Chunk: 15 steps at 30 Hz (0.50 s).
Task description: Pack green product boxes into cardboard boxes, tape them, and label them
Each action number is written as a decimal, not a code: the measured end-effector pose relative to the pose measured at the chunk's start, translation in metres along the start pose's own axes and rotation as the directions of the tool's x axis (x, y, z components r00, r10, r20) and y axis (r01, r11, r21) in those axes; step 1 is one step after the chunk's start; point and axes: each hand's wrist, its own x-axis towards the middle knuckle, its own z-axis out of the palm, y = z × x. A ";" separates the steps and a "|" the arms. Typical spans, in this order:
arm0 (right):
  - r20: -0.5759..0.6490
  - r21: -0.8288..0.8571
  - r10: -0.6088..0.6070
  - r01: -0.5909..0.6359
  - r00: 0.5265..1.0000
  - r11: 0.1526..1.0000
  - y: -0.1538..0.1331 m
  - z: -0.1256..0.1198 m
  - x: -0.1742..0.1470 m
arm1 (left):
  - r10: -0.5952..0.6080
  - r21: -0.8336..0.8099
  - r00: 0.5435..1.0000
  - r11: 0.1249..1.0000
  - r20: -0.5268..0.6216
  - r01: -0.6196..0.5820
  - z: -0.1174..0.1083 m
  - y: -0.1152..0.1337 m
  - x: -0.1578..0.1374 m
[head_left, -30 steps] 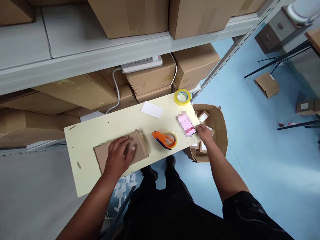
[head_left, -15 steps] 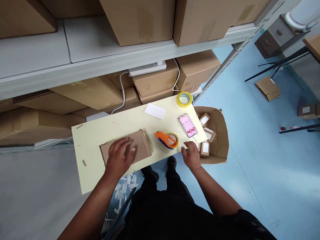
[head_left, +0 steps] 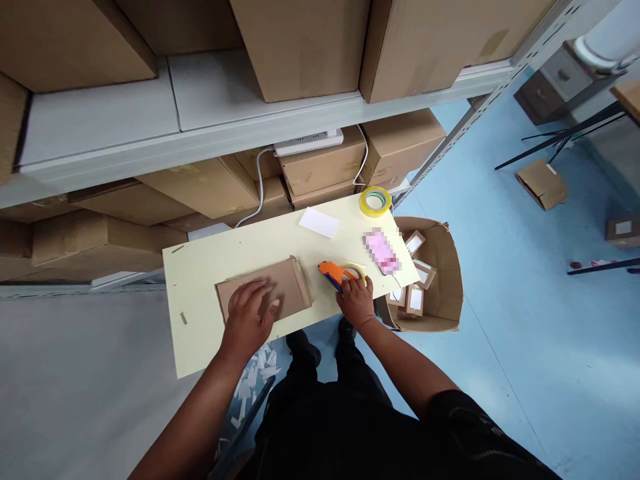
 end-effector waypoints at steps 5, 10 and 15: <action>-0.038 0.044 0.079 -0.077 0.996 0.996 -0.003 0.007 0.005 | 0.018 -0.024 1.000 1.000 -0.007 -0.019 -0.004 0.007 -0.005; 0.081 0.459 0.216 -0.229 0.973 0.858 0.010 -0.031 -0.007 | -0.087 -0.188 0.995 0.978 0.051 0.095 -0.011 0.025 -0.006; 0.164 0.771 0.107 -0.195 0.981 0.607 0.017 -0.091 -0.046 | -0.331 -0.584 0.833 0.598 0.443 0.549 -0.008 0.051 0.011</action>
